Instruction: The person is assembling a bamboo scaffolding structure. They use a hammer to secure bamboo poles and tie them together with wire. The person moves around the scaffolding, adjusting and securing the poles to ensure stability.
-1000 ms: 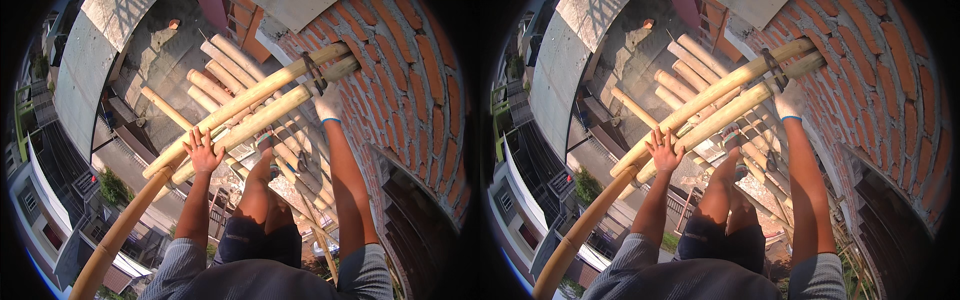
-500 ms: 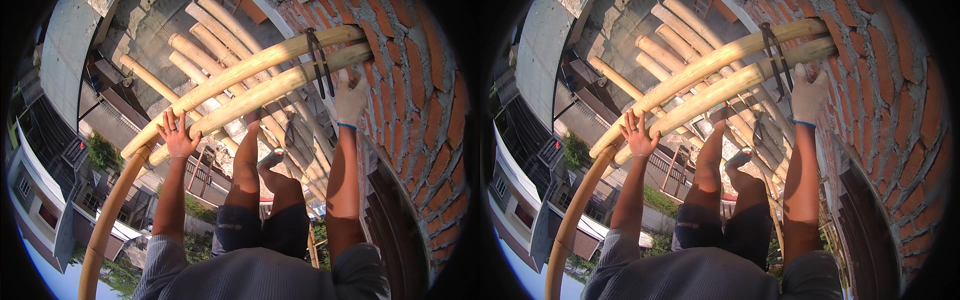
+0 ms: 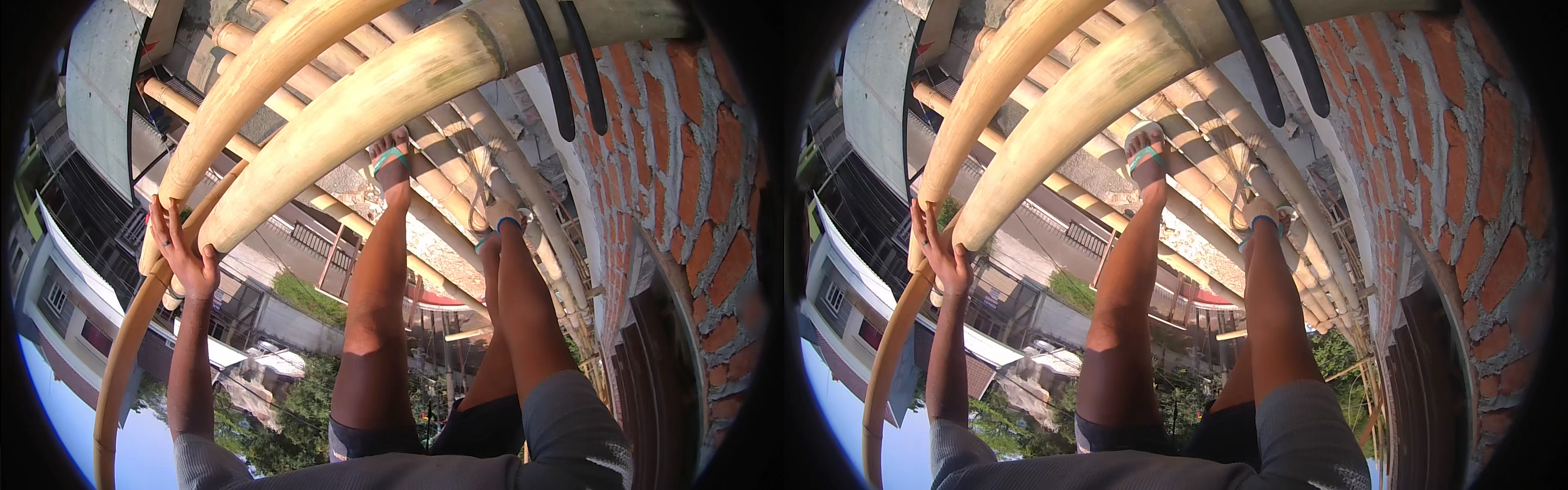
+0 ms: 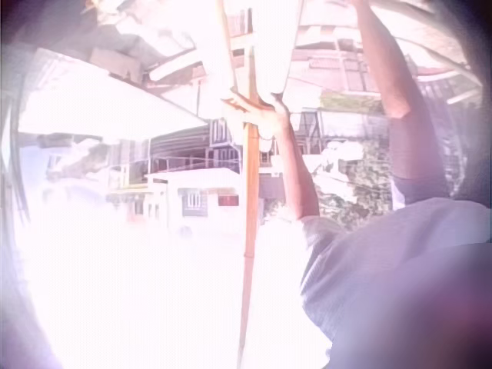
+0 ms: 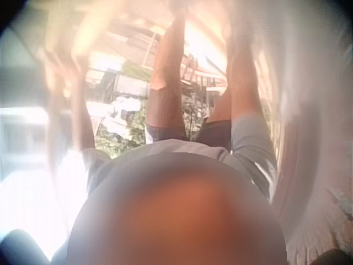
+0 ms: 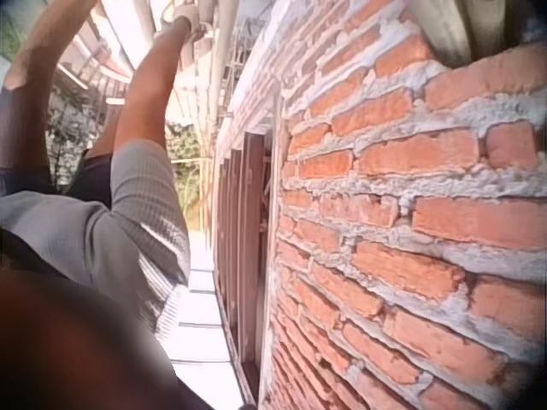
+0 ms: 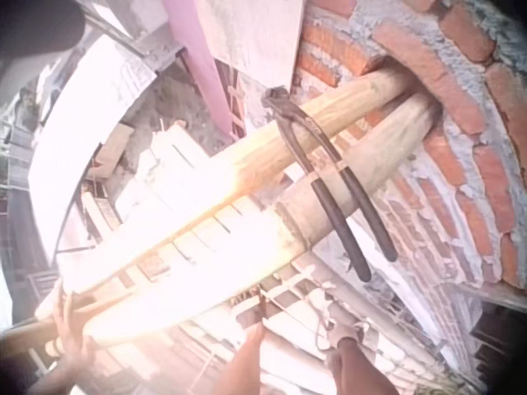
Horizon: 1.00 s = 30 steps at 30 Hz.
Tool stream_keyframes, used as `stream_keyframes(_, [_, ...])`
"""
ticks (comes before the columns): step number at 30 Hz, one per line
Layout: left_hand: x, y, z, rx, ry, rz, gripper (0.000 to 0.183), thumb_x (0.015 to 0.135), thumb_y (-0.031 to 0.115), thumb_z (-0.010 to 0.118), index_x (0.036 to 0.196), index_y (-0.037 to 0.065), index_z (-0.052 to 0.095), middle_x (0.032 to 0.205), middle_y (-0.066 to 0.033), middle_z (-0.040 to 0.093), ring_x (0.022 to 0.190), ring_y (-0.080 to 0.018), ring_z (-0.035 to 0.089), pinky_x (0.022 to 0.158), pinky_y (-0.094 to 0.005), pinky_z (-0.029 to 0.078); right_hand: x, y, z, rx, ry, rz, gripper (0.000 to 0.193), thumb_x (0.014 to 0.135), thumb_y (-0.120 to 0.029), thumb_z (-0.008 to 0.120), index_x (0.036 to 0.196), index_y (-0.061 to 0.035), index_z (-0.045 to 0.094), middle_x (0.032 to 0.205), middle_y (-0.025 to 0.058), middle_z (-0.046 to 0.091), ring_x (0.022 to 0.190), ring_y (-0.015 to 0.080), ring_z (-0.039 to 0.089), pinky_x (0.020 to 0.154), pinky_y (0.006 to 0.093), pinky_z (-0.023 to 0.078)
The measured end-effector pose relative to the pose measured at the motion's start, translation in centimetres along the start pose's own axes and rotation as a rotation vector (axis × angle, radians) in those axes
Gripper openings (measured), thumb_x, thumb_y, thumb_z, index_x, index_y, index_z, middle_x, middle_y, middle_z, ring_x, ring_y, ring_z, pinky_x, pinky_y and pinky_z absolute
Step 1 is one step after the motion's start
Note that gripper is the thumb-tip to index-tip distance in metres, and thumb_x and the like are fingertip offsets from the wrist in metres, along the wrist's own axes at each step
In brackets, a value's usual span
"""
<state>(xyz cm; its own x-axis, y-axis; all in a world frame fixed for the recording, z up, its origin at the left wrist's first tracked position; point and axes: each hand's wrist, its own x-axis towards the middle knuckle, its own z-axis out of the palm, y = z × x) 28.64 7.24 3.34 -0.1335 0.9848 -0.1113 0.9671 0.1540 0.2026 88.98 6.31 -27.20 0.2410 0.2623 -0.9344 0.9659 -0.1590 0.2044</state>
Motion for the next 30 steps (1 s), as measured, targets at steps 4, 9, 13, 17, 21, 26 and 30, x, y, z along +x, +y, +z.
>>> stream_keyframes(4, [0.1,0.1,0.0,-0.029,0.009,-0.016,0.094,0.098,0.077,0.034,0.161,0.007,0.033,0.168,-0.0262,0.021,0.155,-0.0437,0.023,0.123,-0.0594,0.023,5.6,-2.4,3.8,0.158,0.033,0.085,0.050,0.088,-0.034,0.065,0.129,-0.0061,0.067,0.125,0.0287,0.066,0.116,0.0401,0.066,0.099,0.0477,0.053])
stream_keyframes(9, [-0.1,-0.3,0.1,0.033,-0.015,-0.001,0.093,0.099,0.077,0.030,0.163,0.009,0.031,0.167,-0.0267,0.022,0.155,-0.0437,0.023,0.122,-0.0598,0.024,8.0,-2.6,4.3,0.206,0.049,-0.015,0.042,0.090,-0.031,0.065,0.123,-0.0047,0.066,0.118,0.0266,0.069,0.108,0.0391,0.069,0.095,0.0471,0.054])
stream_keyframes(13, [-0.1,-0.4,0.3,0.004,0.033,0.015,0.090,0.099,0.075,0.033,0.161,0.010,0.036,0.167,-0.0250,0.026,0.155,-0.0423,0.025,0.123,-0.0579,0.023,4.9,0.1,0.4,0.207,0.129,-0.174,0.036,0.091,-0.028,0.064,0.118,-0.0035,0.066,0.112,0.0249,0.071,0.101,0.0383,0.072,0.092,0.0467,0.055])
stream_keyframes(17, [-0.3,-0.1,0.5,0.036,0.043,-0.037,0.089,0.096,0.075,0.038,0.162,0.014,0.037,0.169,-0.0194,0.025,0.157,-0.0401,0.022,0.122,-0.0641,0.013,-2.9,3.3,-6.5,0.626,0.122,-0.228,0.032,0.092,-0.026,0.061,0.109,0.0007,0.068,0.100,0.0223,0.074,0.098,0.0345,0.073,0.089,0.0455,0.055])
stream_keyframes(21, [-0.7,-0.4,0.7,0.092,-0.012,-0.082,0.090,0.091,0.072,0.048,0.161,0.018,0.037,0.170,-0.0157,0.022,0.159,-0.0356,0.017,0.122,-0.0657,0.011,-13.8,5.3,-14.3,0.719,0.265,-0.393,0.026,0.097,-0.020,0.057,0.105,0.0030,0.066,0.088,0.0135,0.072,0.075,0.0233,0.069,0.071,0.0376,0.055])
stream_keyframes(26, [-0.3,2.1,-0.5,0.292,-0.299,-0.245,0.085,0.096,0.071,0.044,0.165,0.025,0.026,0.174,-0.0126,0.006,0.160,-0.0371,0.007,0.122,-0.0705,0.006,-29.5,6.2,-24.3,1.305,0.103,-0.094,0.025,0.099,-0.022,0.057,0.106,-0.0003,0.068,0.071,0.0027,0.061,0.057,0.0139,0.057,0.054,0.0277,0.045])
stream_keyframes(30, [-0.9,13.3,-6.4,-0.152,-0.228,-0.414,0.049,0.097,0.024,0.065,0.144,0.013,0.055,0.153,-0.0179,0.045,0.145,-0.0370,0.038,0.117,-0.0639,0.027,-38.8,4.5,-28.7,1.582,-0.206,0.011,0.024,0.096,-0.023,0.058,0.106,-0.0034,0.069,0.067,0.0013,0.057,0.051,0.0132,0.050,0.047,0.0277,0.040])
